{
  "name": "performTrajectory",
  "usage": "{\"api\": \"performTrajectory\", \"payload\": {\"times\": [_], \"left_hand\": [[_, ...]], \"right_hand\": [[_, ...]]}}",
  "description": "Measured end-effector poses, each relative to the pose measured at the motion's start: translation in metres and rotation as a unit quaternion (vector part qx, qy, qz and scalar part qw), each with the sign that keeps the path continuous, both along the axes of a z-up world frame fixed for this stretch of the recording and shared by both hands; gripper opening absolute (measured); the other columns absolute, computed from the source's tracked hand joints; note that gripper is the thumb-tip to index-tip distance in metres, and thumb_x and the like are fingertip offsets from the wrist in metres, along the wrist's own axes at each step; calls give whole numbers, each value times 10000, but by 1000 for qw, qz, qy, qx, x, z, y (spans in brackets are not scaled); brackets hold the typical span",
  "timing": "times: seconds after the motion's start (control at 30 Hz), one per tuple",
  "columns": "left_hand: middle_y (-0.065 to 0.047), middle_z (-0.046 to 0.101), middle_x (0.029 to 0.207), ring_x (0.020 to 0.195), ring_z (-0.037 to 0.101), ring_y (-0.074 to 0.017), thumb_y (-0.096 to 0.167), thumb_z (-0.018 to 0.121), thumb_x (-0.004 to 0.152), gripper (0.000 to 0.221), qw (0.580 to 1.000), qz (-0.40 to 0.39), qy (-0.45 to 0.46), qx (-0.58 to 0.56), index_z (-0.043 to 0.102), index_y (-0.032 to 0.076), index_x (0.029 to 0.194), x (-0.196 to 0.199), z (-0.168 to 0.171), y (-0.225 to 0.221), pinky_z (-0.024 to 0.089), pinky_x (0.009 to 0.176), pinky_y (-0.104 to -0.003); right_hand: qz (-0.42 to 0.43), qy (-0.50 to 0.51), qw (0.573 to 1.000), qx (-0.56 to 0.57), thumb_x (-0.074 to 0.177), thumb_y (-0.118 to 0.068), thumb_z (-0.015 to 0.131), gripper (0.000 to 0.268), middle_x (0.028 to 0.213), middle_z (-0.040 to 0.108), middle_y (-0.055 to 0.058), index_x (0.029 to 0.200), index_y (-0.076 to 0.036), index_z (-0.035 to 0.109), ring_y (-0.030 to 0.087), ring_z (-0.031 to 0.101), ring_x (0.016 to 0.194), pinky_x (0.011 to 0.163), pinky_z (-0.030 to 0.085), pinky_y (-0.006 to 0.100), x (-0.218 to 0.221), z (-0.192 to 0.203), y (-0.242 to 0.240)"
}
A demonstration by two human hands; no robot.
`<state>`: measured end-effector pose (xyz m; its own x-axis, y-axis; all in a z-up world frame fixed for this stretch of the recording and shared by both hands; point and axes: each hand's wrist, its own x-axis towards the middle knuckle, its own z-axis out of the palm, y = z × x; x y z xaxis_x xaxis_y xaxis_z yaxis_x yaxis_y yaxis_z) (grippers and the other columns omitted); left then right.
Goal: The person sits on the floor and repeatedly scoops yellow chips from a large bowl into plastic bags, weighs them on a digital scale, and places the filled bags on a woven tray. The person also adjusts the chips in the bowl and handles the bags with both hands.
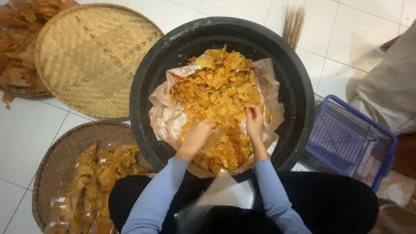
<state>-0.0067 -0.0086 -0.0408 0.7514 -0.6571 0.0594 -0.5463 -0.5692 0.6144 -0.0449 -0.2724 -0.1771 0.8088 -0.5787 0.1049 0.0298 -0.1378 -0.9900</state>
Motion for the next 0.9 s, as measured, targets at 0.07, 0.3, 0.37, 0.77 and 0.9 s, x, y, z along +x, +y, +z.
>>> {"api": "performTrajectory", "payload": {"times": [0.07, 0.3, 0.37, 0.77, 0.9], "left_hand": [[-105, 685, 1003, 863, 690, -360, 212, 660, 909, 163, 998, 24, -5, 55, 736, 150, 1039, 5, 11, 3, 547, 718, -474], [-73, 673, 949, 943, 693, -300, 130, 662, 821, 144, 984, 45, -155, 76, 715, 155, 954, 22, 23, 11, 556, 775, -420], [-92, 671, 909, 908, 686, -300, 203, 694, 761, 143, 982, 47, -152, 100, 718, 138, 887, 24, 20, 11, 546, 748, -434], [-53, 704, 975, 986, 701, -261, 147, 647, 819, 151, 959, 23, -139, 244, 752, 170, 926, 22, -37, 4, 563, 776, -428], [-77, 707, 973, 955, 708, -287, 132, 638, 850, 176, 969, 31, -117, 214, 747, 160, 985, 18, -63, 2, 575, 707, -437]], "right_hand": [[126, 142, 977, -101, 983, -244, 604, 239, 962, 748, 101, 1111, -73, 710, 270, 684, 880, 783, 554, 382, 6, -40, 12], [478, 253, 651, -532, 876, -614, 628, 542, 1197, 703, 204, 1107, -141, 759, 382, 661, 1097, 966, 521, 475, 16, -112, 149], [482, 256, 668, -506, 866, -579, 631, 517, 1200, 701, 200, 1117, -143, 750, 379, 660, 1097, 963, 524, 472, 23, -117, 177], [482, 247, 699, -468, 808, -367, 652, 429, 1219, 691, 170, 1176, -151, 696, 360, 658, 1096, 946, 540, 451, -42, -119, 213], [472, 249, 715, -452, 788, -296, 659, 432, 1226, 687, 160, 1195, -154, 678, 353, 657, 1095, 941, 546, 445, -39, -121, 208]]}}
